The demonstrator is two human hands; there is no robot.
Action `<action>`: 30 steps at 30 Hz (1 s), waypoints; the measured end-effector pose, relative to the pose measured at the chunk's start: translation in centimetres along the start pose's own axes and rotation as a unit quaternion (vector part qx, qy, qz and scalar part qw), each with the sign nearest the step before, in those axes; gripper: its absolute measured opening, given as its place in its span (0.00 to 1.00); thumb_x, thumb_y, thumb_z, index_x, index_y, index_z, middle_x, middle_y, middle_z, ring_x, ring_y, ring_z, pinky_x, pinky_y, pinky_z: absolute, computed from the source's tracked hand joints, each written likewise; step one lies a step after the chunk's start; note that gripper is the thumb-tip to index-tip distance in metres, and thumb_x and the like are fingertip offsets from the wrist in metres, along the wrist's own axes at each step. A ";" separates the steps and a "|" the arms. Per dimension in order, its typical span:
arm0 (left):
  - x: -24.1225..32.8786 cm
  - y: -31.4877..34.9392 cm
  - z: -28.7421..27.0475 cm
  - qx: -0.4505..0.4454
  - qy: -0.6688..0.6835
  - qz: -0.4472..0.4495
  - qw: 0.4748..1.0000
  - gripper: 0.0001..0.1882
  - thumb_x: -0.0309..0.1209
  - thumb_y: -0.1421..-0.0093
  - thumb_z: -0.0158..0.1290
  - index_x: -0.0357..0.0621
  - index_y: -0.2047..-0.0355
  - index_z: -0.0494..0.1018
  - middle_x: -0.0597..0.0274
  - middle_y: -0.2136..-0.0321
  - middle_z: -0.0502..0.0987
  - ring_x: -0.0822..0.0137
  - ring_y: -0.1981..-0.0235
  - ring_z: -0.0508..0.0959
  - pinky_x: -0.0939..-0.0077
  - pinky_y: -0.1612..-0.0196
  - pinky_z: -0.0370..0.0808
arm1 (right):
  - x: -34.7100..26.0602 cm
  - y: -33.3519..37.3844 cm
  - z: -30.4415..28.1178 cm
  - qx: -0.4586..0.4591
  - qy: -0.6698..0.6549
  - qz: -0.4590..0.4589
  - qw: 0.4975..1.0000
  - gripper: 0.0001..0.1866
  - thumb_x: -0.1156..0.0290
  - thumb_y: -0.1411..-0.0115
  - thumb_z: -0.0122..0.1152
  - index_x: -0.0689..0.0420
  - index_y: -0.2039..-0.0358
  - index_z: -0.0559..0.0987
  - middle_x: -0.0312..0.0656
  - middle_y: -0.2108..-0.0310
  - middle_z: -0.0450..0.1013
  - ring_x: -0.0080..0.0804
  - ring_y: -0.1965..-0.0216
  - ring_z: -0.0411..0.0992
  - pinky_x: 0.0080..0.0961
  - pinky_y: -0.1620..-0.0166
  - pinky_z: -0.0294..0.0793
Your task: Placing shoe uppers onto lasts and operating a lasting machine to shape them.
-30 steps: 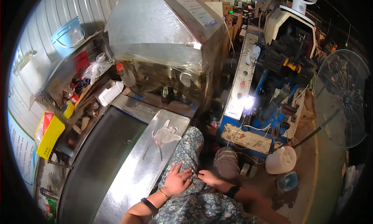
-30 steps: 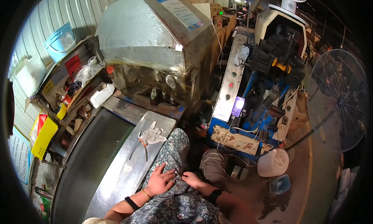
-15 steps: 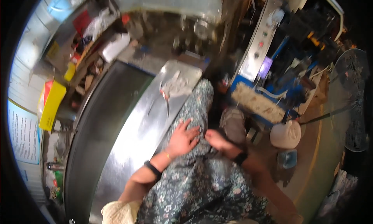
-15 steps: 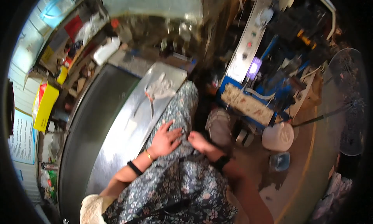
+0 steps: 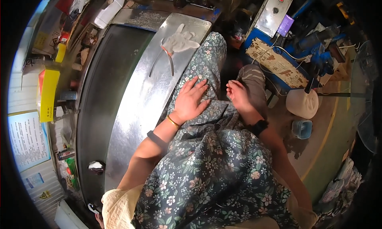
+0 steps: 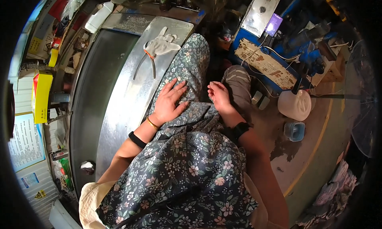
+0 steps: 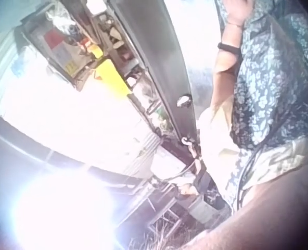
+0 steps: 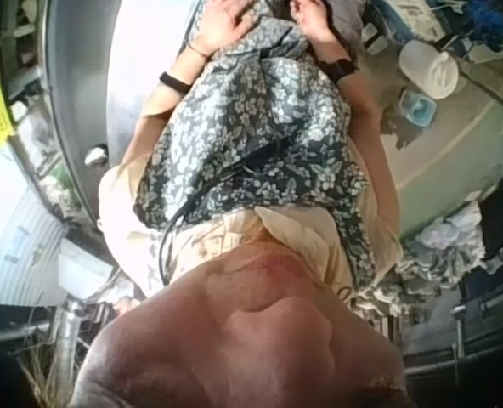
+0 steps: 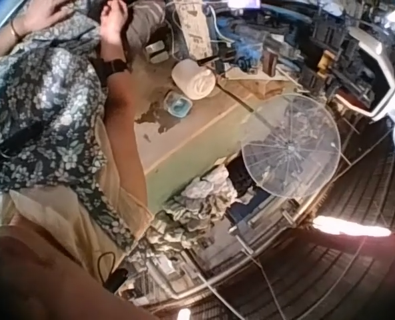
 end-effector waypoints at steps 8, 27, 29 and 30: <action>-0.4 0.2 -0.2 0.004 0.002 -0.006 1.000 0.26 0.39 0.44 0.59 0.41 0.47 0.73 0.55 0.40 0.69 0.47 0.36 0.64 0.53 0.35 0.60 | 0.1 -0.6 -0.9 -0.009 0.003 -0.010 1.000 0.09 0.67 0.41 0.67 0.53 0.64 0.76 0.35 0.70 0.76 0.22 0.71 0.72 0.18 0.70 0.69; -23.0 63.5 -22.7 0.283 -0.226 -0.871 0.333 0.34 0.48 0.52 0.57 0.33 0.51 0.74 0.41 0.50 0.73 0.43 0.47 0.74 0.55 0.43 0.69 | 3.2 -2.9 -1.6 -0.083 0.196 0.041 0.976 0.10 0.75 0.34 0.52 0.61 0.54 0.74 0.40 0.58 0.75 0.29 0.57 0.74 0.26 0.52 0.72; -23.0 69.4 -21.8 0.299 -0.128 -0.912 0.248 0.32 0.46 0.53 0.55 0.36 0.51 0.76 0.47 0.49 0.76 0.45 0.46 0.74 0.57 0.41 0.68 | 3.1 -3.2 -2.3 -0.075 0.185 0.052 0.978 0.09 0.74 0.34 0.50 0.60 0.56 0.75 0.41 0.58 0.75 0.31 0.57 0.74 0.27 0.51 0.73; -23.4 71.4 -22.0 0.313 -0.102 -0.915 0.234 0.32 0.46 0.51 0.54 0.36 0.50 0.75 0.48 0.46 0.75 0.48 0.44 0.73 0.57 0.40 0.67 | 3.1 -3.1 -2.3 -0.088 0.179 0.059 0.978 0.09 0.74 0.34 0.50 0.61 0.56 0.75 0.41 0.58 0.75 0.30 0.57 0.74 0.27 0.51 0.73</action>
Point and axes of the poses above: each hand's wrist, its own y-axis away from the middle knuckle, its own z-axis out of the palm, x = y × z, the point moved 7 cm from there along -y, towards the middle knuckle
